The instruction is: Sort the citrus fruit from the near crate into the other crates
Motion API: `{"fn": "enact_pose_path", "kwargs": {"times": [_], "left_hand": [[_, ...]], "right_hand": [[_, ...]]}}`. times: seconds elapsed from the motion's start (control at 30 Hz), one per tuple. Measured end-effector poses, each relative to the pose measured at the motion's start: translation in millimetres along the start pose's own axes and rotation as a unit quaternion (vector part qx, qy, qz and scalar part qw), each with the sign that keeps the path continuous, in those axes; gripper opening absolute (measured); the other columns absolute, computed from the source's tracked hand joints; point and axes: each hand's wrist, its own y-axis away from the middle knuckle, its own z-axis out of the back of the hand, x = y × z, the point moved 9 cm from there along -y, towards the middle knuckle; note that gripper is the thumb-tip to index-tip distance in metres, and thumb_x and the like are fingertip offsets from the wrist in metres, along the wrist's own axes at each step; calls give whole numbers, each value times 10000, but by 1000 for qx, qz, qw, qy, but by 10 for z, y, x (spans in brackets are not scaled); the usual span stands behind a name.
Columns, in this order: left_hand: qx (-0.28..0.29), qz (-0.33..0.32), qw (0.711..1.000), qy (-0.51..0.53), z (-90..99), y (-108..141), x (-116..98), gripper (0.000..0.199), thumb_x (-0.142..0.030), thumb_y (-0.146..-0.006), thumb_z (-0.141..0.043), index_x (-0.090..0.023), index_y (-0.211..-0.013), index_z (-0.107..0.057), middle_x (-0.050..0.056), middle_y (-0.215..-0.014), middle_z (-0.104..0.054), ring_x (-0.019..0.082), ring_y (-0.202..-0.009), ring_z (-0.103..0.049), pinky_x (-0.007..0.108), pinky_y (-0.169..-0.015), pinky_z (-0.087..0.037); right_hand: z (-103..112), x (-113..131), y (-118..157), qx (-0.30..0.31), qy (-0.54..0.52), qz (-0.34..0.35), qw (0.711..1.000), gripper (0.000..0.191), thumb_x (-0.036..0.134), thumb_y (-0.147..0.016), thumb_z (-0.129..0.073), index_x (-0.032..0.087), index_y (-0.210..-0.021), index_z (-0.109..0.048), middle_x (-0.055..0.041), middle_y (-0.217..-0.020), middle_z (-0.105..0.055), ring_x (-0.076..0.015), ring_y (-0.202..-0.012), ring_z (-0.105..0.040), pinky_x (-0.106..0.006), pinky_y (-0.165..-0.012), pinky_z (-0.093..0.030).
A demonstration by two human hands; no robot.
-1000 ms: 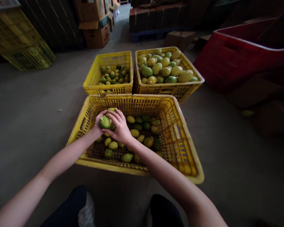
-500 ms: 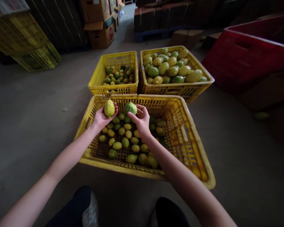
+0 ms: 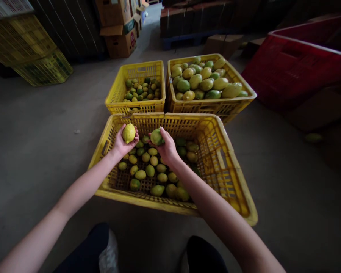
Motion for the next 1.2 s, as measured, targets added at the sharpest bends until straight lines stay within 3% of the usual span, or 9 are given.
{"fn": "enact_pose_path", "kwargs": {"times": [0.23, 0.4, 0.5, 0.8, 0.97, 1.07, 1.2], "left_hand": [[3, 37, 999, 23, -8, -16, 50, 377, -277, -986, -311, -106, -926, -642, 89, -782, -684, 151, -732, -672, 234, -611, -561], [-7, 52, 998, -32, -8, 6, 111, 331, -394, -942, -459, -118, -921, -642, 57, -735, -670, 146, -648, -654, 230, -534, -549], [-7, 54, 997, -57, -15, 10, 125, 255, -336, -915, -525, -109, -915, -642, 41, -684, -645, 120, -608, -637, 193, -528, -535], [-27, 62, 983, -174, 78, -42, 156, 394, -326, -971, -347, -84, -882, -645, 84, -693, -683, 146, -537, -637, 240, -498, -528], [-21, 39, 990, -136, 60, -48, 142, 340, -282, -962, -359, -124, -897, -652, 58, -697, -669, 167, -637, -673, 253, -556, -548], [-32, 39, 994, -95, 56, -26, 115, 307, -332, -939, -438, -117, -879, -649, 51, -641, -626, 152, -611, -645, 241, -552, -546], [-16, 50, 996, -69, 13, 3, 107, 201, -263, -900, -517, -105, -841, -626, 53, -673, -634, 131, -599, -631, 205, -525, -529]], "right_hand": [[71, -66, -28, -21, 24, -18, 999, 257, 448, -774, -692, 227, -814, -568, 29, -674, -670, -136, -519, -616, -261, -492, -530], [98, -94, -24, -43, 27, -42, 998, 246, 446, -814, -647, 212, -781, -578, 32, -611, -642, -133, -490, -590, -254, -458, -502], [96, -117, -27, -43, 22, -55, 997, 241, 447, -828, -630, 215, -780, -581, 29, -596, -638, -137, -492, -588, -248, -453, -487], [98, -158, -16, -41, 36, -76, 996, 262, 465, -814, -648, 219, -768, -572, 36, -603, -635, -139, -527, -600, -247, -463, -490], [95, -165, -19, -36, 38, -76, 996, 260, 463, -836, -622, 217, -765, -582, 34, -602, -641, -135, -518, -598, -245, -450, -483], [113, -175, -32, -35, 35, -72, 996, 262, 467, -806, -659, 220, -765, -581, 33, -603, -640, -139, -527, -608, -245, -448, -481], [132, -191, -41, -35, 32, -73, 996, 273, 470, -786, -681, 216, -774, -582, 32, -610, -643, -134, -514, -604, -242, -444, -483]]}}
